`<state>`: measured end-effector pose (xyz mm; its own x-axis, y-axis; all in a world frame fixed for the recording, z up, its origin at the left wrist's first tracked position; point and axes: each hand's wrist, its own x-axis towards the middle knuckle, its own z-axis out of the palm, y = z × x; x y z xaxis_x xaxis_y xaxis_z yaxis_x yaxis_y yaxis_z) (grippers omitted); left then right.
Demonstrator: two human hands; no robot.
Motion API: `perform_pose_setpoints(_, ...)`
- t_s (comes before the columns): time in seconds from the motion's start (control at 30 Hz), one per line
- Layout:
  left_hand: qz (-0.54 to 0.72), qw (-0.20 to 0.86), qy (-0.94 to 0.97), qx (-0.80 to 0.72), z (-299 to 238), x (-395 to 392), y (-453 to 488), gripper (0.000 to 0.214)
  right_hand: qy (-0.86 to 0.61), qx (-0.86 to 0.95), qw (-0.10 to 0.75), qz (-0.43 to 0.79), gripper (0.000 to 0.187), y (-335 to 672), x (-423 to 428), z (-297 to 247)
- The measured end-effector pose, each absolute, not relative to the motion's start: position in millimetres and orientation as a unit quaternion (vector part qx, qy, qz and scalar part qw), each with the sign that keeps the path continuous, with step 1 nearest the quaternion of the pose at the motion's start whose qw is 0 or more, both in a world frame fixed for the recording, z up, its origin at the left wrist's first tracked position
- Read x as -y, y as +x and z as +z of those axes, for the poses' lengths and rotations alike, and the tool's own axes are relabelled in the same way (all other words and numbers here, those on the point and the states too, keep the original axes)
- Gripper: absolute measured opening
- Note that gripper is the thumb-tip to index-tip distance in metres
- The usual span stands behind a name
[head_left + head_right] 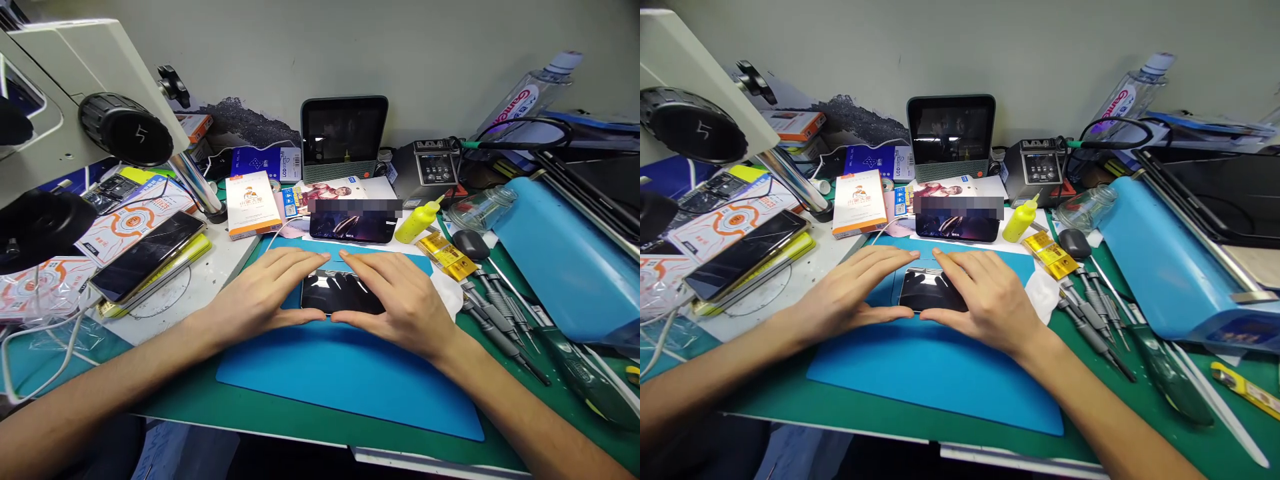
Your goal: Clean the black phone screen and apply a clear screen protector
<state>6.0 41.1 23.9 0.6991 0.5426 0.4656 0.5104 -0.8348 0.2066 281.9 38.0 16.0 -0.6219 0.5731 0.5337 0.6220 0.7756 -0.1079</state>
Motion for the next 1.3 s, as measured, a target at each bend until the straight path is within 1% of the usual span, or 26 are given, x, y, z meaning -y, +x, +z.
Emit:
perform_pose_setpoints(0.07,0.253,0.049,0.923,-0.287,21.9,-41.4,6.2,0.074,-0.328,0.902,0.277,-0.048,0.078,280.9,-36.7,15.7)
perform_pose_setpoints(0.17,0.238,0.066,0.924,-0.294,20.5,-42.5,5.1,0.077,-0.326,0.907,0.262,-0.046,0.078,282.0,-37.1,16.5)
perform_pose_setpoints(0.27,0.238,0.078,0.919,-0.303,20.6,-44.2,2.9,0.078,-0.311,0.924,0.219,-0.032,0.074,287.4,-40.5,20.2)
perform_pose_setpoints(0.37,0.257,0.099,0.907,-0.318,21.4,-46.6,1.0,0.073,-0.301,0.934,0.193,-0.012,0.077,297.6,-46.0,26.7)
perform_pose_setpoints(0.5,0.289,0.171,0.876,-0.347,21.7,-51.3,-0.5,0.068,-0.326,0.921,0.206,0.059,0.08,313.7,-52.7,36.0)
perform_pose_setpoints(0.6,0.294,0.218,0.861,-0.354,20.8,-54.7,-1.1,0.067,-0.357,0.902,0.213,0.116,0.074,321.2,-55.1,40.4)
perform_pose_setpoints(0.7,0.282,0.238,0.858,-0.357,19.0,-56.4,-1.0,0.069,-0.368,0.891,0.211,0.159,0.067,322.8,-55.5,43.5)
perform_pose_setpoints(0.8,0.248,0.244,0.866,-0.36,17.0,-56.2,-0.2,0.071,-0.371,0.892,0.194,0.169,0.065,321.8,-54.9,47.9)
perform_pose_setpoints(1.0,0.201,0.243,0.874,-0.371,17.9,-53.7,1.3,0.068,-0.39,0.892,0.174,0.149,0.063,323.7,-48.2,52.2)
perform_pose_setpoints(1.2,0.172,0.267,0.863,-0.393,21.6,-52.5,3.2,0.083,-0.427,0.868,0.186,0.175,0.065,339.4,-32.6,29.6)
perform_pose_setpoints(1.3,0.163,0.28,0.862,-0.391,23.8,-52.1,5.6,0.086,-0.446,0.848,0.198,0.205,0.068,346.8,-28.0,15.3)
